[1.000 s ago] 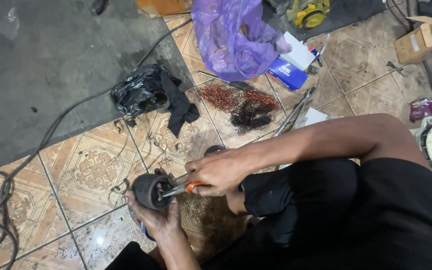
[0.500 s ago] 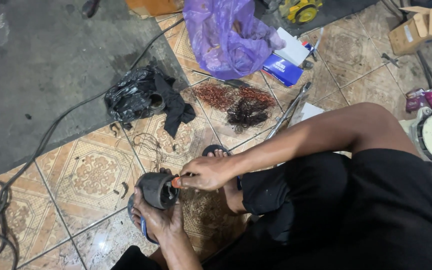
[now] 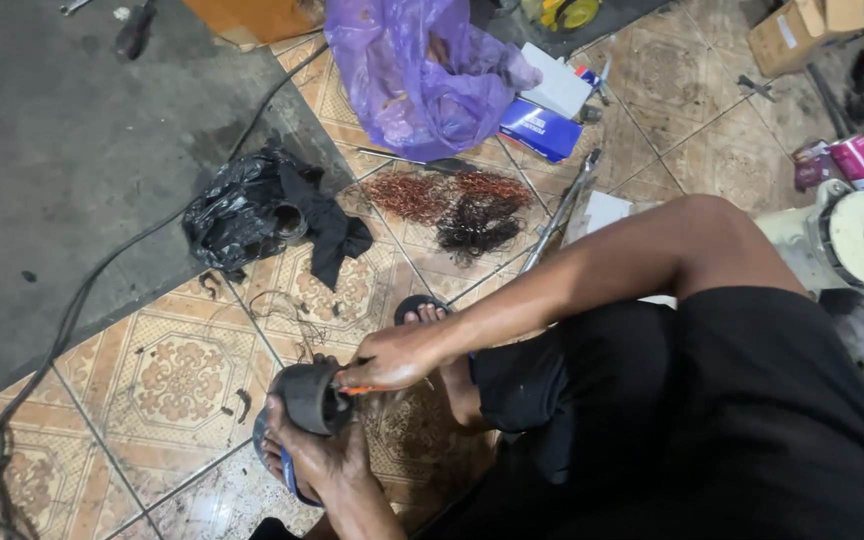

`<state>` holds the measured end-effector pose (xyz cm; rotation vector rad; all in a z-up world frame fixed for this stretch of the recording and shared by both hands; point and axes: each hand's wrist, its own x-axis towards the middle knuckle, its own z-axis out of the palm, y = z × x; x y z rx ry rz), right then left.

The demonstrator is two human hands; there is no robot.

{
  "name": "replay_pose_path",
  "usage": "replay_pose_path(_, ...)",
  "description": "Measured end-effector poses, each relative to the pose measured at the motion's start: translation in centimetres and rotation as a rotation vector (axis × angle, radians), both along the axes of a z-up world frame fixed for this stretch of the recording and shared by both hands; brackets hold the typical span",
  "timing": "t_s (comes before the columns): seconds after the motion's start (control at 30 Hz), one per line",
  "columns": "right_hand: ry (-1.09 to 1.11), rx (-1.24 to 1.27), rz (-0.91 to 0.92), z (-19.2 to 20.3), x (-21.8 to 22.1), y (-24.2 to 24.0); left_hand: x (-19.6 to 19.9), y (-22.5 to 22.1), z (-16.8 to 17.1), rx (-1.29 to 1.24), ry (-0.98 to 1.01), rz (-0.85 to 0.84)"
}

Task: Removing copper windings from an electric motor stator using pliers

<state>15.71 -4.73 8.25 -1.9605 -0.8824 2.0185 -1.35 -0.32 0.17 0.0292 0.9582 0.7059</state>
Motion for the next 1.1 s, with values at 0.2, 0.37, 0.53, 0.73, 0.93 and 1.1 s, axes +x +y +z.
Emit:
replay_pose_path(0.2, -0.117, 0.099, 0.419, 1.2, 2.2, 0.0, 1.2, -0.1, 2.2, -0.113, 0.071, -0.030)
replay_pose_path(0.37, -0.091, 0.125, 0.553, 0.3, 3.0, -1.3, 0.7, 0.1, 0.5, -0.079, 0.105, 0.054)
replay_pose_path(0.53, -0.098, 0.222, 0.663, 2.7, 4.9, -1.6, -0.2, 0.8, 1.0, -0.131, 0.083, 0.115)
replay_pose_path(0.73, -0.341, 0.272, 0.614, 4.3, 7.1, -2.0, 1.4, 0.9, 3.1, -0.083, 0.193, 0.147)
replay_pose_path(0.93, -0.510, 0.654, 0.542, 5.1, 7.5, -2.5, -0.1, -1.9, -0.5, 0.340, 0.782, -0.276)
replay_pose_path(1.1, -0.483, 0.674, 0.606, 6.6, 7.1, -2.0, -0.4, -1.7, 1.5, 0.712, 0.600, -0.329)
